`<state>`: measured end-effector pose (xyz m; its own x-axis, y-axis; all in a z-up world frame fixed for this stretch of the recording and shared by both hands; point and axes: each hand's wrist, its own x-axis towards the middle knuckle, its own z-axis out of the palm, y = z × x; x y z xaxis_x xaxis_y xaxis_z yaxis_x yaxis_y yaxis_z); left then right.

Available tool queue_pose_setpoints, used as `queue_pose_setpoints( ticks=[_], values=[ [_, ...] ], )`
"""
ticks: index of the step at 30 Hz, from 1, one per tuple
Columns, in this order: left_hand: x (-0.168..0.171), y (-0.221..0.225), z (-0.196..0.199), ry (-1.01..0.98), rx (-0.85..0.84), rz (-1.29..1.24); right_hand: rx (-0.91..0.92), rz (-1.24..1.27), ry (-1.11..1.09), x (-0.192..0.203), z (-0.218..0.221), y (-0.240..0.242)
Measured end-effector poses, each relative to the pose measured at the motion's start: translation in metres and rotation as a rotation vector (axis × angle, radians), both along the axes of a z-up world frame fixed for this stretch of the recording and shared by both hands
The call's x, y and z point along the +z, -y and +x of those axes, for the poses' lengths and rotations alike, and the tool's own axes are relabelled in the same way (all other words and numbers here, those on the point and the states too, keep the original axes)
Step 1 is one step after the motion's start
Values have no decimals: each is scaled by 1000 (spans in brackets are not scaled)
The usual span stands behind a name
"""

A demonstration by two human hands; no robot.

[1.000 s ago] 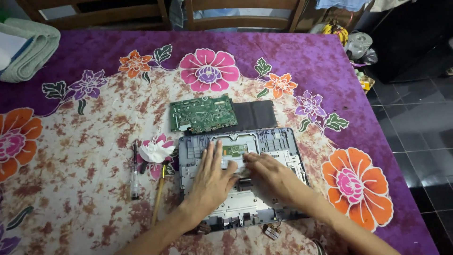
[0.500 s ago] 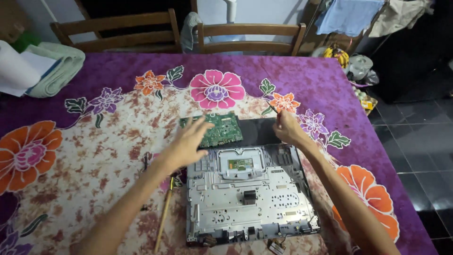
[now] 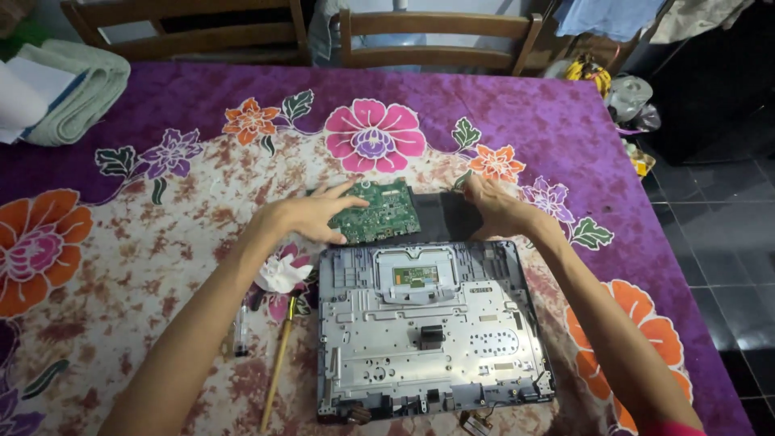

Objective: Disassembling and reassembling internal components of a laptop, including the battery and motherboard, using a screwdriver.

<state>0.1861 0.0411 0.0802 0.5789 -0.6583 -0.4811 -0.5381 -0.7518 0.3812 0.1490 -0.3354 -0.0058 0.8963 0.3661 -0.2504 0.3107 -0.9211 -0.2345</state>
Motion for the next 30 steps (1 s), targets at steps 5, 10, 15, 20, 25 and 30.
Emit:
queue_pose_setpoints(
  ticks=[5,10,15,20,25,30],
  values=[
    [-33,1,12,54,75,-41,73,-46,72,-20,15,12],
    [-89,0,41,143,90,-81,116,-78,67,-3,20,6],
    [-83,-2,38,270,71,-72,2,-63,-34,22,11,-15],
    [-45,-7,22,282,50,-153,-80,46,-64,13,28,2],
    [-25,-21,23,328,44,-264,-173,172,-54,27,31,13],
    [-12,-41,32,335,174,-293,-142,385,198,42,5,8]
  ],
)
